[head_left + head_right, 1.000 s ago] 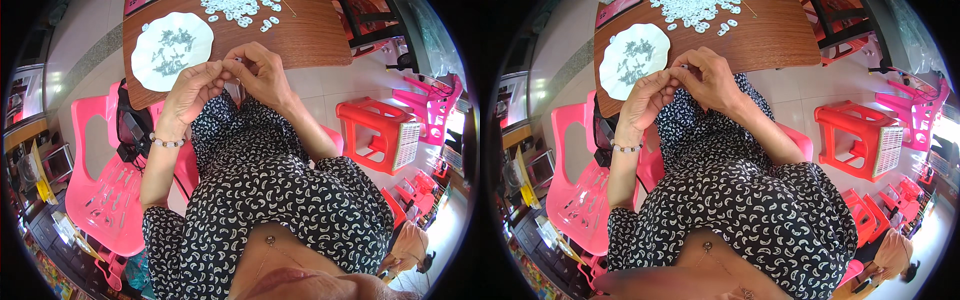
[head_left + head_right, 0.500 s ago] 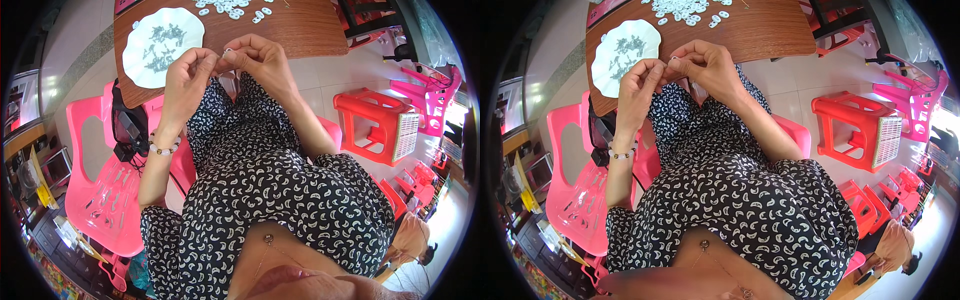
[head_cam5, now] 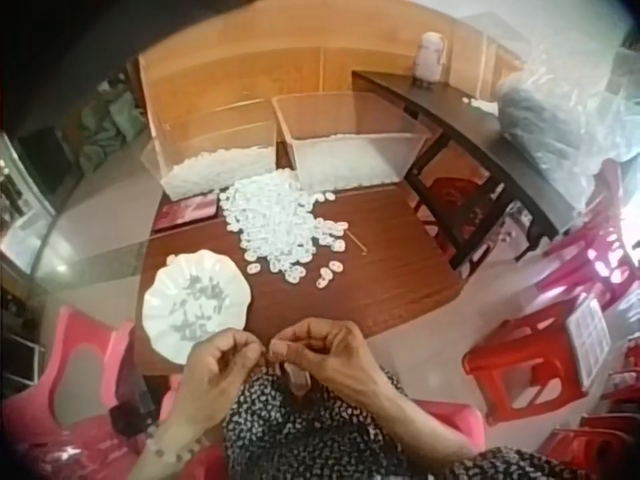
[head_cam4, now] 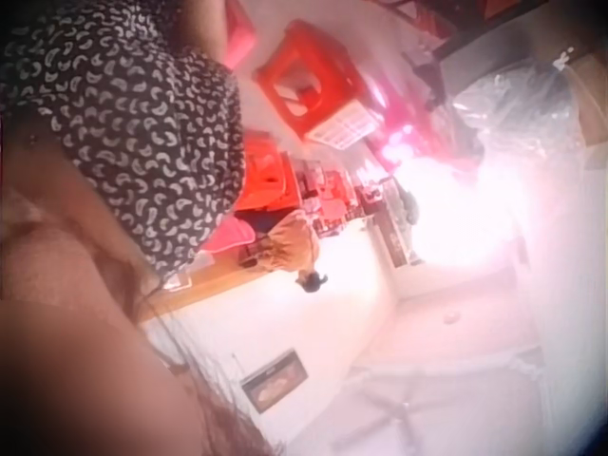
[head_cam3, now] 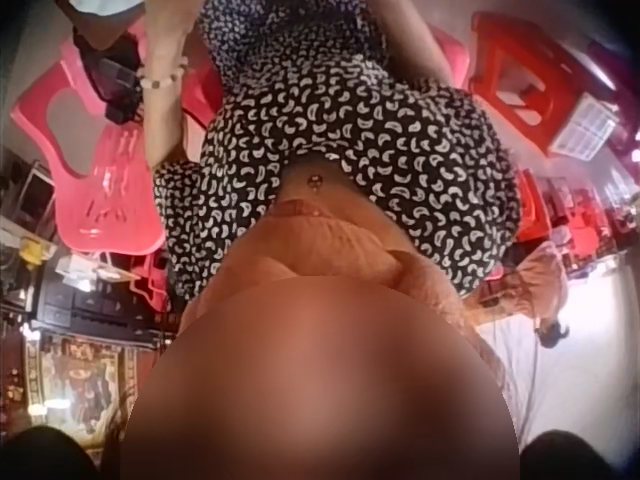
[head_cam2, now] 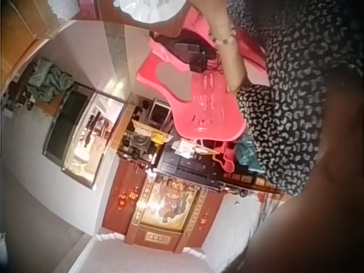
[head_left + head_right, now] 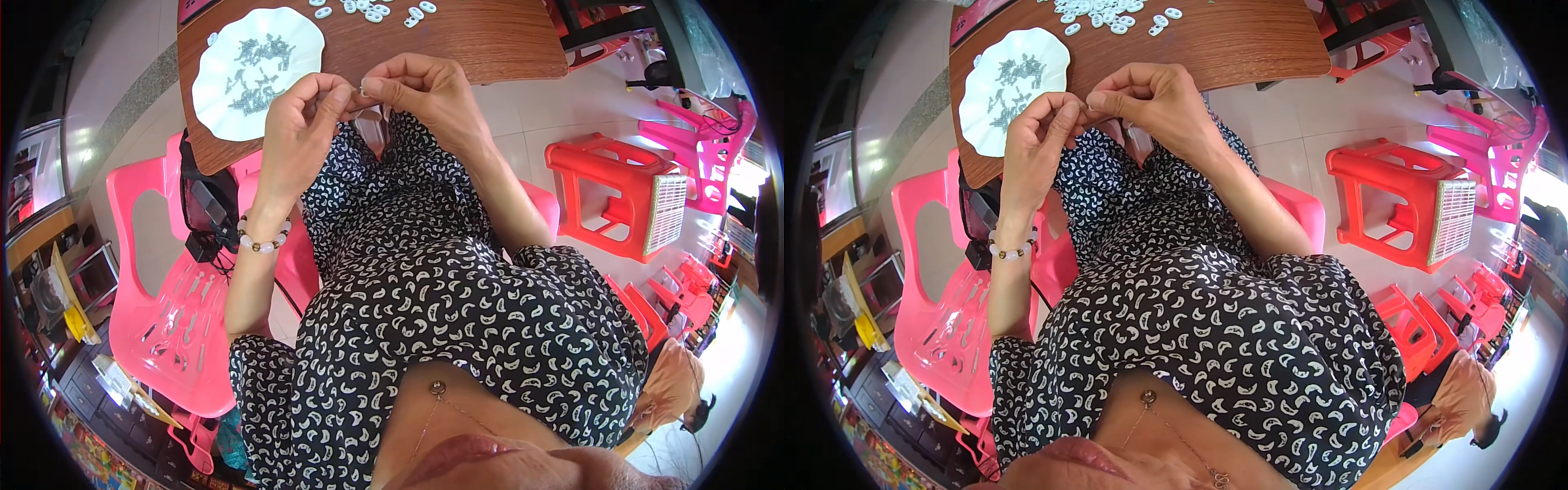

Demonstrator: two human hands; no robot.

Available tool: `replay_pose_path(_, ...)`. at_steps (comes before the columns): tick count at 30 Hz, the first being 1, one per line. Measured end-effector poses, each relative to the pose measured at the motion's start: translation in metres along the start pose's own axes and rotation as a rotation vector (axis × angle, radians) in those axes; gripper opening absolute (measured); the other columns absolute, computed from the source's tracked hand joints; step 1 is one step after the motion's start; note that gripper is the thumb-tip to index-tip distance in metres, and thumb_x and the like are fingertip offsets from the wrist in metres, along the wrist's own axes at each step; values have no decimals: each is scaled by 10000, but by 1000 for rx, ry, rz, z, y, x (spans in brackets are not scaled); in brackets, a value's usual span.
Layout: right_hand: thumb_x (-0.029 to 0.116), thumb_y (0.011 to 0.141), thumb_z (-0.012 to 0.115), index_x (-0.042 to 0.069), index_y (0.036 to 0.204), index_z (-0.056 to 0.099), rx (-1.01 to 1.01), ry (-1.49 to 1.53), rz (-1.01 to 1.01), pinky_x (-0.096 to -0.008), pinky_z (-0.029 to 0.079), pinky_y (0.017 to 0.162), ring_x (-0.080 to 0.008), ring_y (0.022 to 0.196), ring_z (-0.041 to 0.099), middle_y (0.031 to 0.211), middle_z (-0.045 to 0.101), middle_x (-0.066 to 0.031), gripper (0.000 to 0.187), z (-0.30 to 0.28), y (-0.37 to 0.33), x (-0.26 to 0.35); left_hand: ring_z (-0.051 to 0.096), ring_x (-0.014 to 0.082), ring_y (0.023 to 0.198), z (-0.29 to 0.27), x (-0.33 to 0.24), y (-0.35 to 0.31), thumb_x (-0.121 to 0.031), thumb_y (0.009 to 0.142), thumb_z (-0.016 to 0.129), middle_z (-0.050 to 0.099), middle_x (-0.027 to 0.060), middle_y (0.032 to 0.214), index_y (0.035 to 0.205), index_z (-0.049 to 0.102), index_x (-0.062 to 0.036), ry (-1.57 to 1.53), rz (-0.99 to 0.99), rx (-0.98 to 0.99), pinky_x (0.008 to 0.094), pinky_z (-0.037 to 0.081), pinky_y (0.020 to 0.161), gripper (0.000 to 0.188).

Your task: Sorting small white circular components and placing them into a small transparent plastic bag.

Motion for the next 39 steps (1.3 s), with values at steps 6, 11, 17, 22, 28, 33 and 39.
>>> replay_pose_path(6, 185, 880, 710, -39, 946, 669, -35, -50, 8, -206, 516, 695, -96, 777, 667, 832, 716, -85, 238, -1, 0, 3, 578, 58, 725, -1, 3, -1, -127, 964, 578, 664, 11, 809, 960, 630, 24, 57, 16, 8, 199, 459, 662, 159)
replay_pose_path(11, 181, 892, 677, -33, 927, 667, -39, -125, -12, -200, 499, 641, -71, 703, 634, 772, 695, -58, 218, -1, -2, 3, 573, 63, 733, 0, 1, -1, -121, 962, 578, 660, 16, 802, 951, 631, 27, 59, 9, 11, 207, 461, 680, 157)
replay_pose_path(17, 168, 890, 657, -26, 894, 665, -43, -299, -46, -211, 453, 528, -53, 603, 587, 690, 652, -26, 194, 2, -7, 9, 564, 71, 730, 1, -4, -2, -124, 957, 581, 650, 19, 785, 936, 633, 32, 127, 29, 10, 217, 456, 681, 165)
replay_pose_path(22, 183, 883, 667, -6, 895, 676, -66, -347, -37, -201, 446, 589, -37, 665, 591, 716, 651, -5, 190, 4, -9, 9, 557, 75, 723, 2, -1, -2, -128, 956, 583, 639, 18, 769, 937, 635, 32, 153, 38, 18, 218, 448, 675, 169)
replay_pose_path(28, 191, 879, 672, -7, 883, 671, -77, -403, -48, -210, 441, 563, -36, 639, 584, 702, 649, -10, 198, 5, -10, 11, 556, 73, 708, 1, 0, -3, -128, 949, 589, 635, 22, 752, 934, 637, 33, 184, 36, 14, 218, 447, 664, 170)
replay_pose_path(33, 196, 877, 673, -3, 883, 670, -72, -452, -76, -210, 447, 557, -36, 632, 588, 714, 669, -19, 200, 6, -9, 9, 555, 71, 691, 2, 0, -4, -121, 943, 594, 635, 22, 742, 924, 640, 31, 207, 36, 2, 216, 444, 652, 160)
replay_pose_path(39, 198, 876, 674, -4, 878, 670, -102, -487, -127, -214, 456, 560, -41, 633, 597, 707, 673, -27, 202, 8, -9, 9, 558, 73, 661, 4, -2, -3, -89, 926, 604, 643, 34, 721, 907, 644, 35, 251, 60, -25, 218, 442, 617, 132)
Point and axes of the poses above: each hand's wrist, its own y-axis towards the middle knuckle, its own z-axis out of the palm, x = y × z, the point moved 2 cm from there along y, towards the middle knuckle
